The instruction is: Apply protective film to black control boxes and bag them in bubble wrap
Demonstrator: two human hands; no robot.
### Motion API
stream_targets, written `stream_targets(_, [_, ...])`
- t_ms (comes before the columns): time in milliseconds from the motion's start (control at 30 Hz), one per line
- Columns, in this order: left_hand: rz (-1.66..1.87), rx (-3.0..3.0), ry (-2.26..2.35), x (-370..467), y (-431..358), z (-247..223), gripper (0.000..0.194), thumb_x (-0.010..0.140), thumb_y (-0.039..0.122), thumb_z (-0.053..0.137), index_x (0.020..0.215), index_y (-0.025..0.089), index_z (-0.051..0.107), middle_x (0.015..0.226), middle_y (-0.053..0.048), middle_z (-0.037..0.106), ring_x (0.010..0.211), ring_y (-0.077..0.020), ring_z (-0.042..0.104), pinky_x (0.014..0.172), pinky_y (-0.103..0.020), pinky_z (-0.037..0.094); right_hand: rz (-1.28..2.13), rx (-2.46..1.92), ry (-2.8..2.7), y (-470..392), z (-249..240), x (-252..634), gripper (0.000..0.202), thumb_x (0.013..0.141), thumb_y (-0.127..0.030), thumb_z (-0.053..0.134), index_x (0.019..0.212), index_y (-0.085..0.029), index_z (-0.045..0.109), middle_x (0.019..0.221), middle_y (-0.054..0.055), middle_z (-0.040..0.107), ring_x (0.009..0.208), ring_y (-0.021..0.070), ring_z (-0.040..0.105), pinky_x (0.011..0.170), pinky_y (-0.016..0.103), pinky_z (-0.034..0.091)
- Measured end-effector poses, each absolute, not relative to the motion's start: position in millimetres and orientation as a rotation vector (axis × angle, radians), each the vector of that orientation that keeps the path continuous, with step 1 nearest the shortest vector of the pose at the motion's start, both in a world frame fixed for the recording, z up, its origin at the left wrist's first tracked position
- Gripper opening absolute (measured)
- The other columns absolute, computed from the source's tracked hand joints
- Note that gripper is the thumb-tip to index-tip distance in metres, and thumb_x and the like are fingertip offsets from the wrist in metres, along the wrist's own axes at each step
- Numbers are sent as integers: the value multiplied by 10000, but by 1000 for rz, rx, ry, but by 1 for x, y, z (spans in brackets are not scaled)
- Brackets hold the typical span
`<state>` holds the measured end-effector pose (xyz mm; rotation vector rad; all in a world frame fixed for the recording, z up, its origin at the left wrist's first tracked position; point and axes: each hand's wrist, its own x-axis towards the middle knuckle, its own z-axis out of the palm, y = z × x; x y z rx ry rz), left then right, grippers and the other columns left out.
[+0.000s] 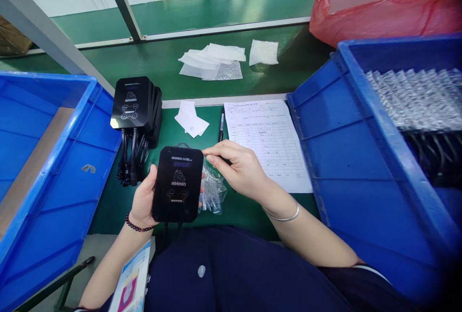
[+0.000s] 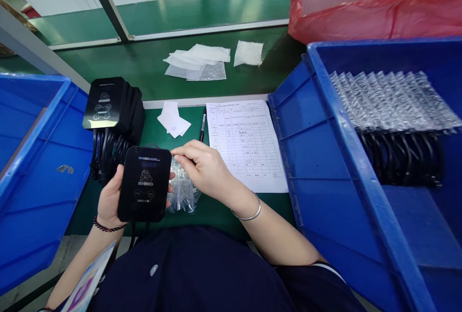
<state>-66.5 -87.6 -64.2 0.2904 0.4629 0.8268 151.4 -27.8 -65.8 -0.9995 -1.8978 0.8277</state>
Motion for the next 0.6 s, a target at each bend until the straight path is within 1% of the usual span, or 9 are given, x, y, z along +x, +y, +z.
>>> stream_targets(200, [822,285,490,-67,-88,-66,691,955,619,218,1382,153,498,1385,-166,519,1171,-347,561,964,-535,456,788,-1016,-1917,-28,-68,151,189,929,-182,539,998,-192,714,873,47,678,773,144,647,685,285,550])
stream_targets(367, [829,281,495,-66,-88,-65,663,958,607,256,1354,153,533,1369,-157,537,1167,-342,565,958,-521,467,743,-1015,-1928,-28,-69,150,193,930,-170,534,1001,-184,713,877,54,678,776,148,649,689,291,553])
stream_targets(467, [840,282,504,-65,-87,-64,662,961,602,259,1348,145,540,1348,-164,551,1148,-346,575,944,-520,475,758,-1002,-1923,-28,-68,150,188,924,-157,543,1000,-166,715,869,56,681,773,146,650,689,287,551])
stream_targets(600, [828,280,514,-66,-88,-65,677,955,617,253,1373,152,513,1375,-172,526,1171,-362,558,952,-534,460,818,-1006,-1908,-27,-68,151,181,916,-157,558,999,-174,718,880,47,685,780,142,652,694,282,550])
